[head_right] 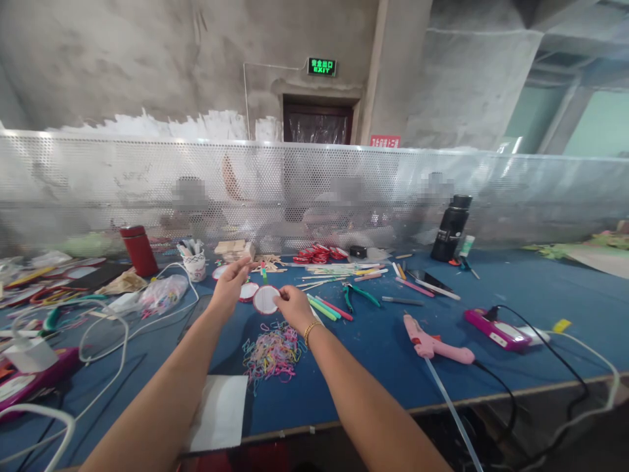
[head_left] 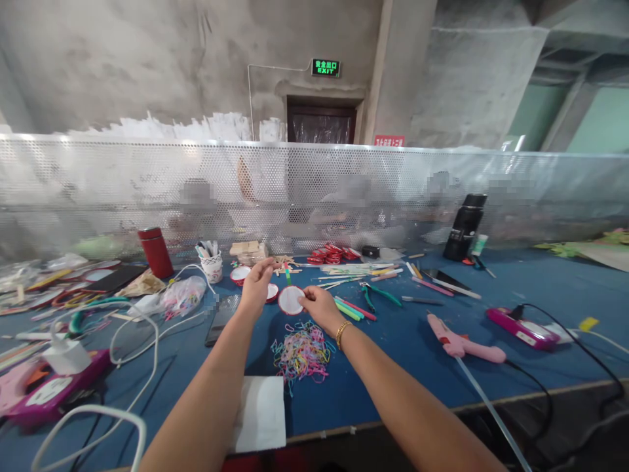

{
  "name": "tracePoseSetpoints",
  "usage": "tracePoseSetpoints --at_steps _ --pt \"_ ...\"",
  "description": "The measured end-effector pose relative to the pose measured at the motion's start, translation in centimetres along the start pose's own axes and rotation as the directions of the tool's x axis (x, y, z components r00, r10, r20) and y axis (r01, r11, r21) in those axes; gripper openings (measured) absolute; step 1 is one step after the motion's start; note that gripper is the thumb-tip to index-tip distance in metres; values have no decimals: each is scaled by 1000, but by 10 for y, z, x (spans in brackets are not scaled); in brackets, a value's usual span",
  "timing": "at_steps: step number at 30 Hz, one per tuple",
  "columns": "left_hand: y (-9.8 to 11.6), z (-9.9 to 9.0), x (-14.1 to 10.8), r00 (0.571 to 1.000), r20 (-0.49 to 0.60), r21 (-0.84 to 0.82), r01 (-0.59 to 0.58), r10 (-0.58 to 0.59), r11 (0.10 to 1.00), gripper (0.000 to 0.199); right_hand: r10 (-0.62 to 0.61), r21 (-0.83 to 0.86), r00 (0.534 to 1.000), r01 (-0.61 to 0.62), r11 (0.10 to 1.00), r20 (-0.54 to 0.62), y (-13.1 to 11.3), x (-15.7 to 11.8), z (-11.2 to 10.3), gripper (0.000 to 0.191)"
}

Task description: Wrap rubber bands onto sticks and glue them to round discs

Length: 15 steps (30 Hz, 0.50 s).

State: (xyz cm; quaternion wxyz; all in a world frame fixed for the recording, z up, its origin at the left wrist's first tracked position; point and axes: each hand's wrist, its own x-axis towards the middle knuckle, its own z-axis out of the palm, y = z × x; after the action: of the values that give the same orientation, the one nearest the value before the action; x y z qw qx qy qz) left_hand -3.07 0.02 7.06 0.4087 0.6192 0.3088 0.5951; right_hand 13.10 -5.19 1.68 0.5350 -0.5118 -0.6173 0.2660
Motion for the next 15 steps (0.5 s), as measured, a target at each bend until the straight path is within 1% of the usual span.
tracePoseSetpoints --at_steps 6,10,15 --pt "3 1 -1 1000 9 23 10 -10 1000 45 -5 12 1000 5 1000 1 2 0 0 13" --pt "2 1 -1 1000 14 11 10 -11 1000 44 -15 29 1000 15 999 -4 3 0 1 13" --pt "2 1 -1 1000 13 6 1 -1 1000 44 1 19 1000 -1 1000 -5 2 1 1 12"
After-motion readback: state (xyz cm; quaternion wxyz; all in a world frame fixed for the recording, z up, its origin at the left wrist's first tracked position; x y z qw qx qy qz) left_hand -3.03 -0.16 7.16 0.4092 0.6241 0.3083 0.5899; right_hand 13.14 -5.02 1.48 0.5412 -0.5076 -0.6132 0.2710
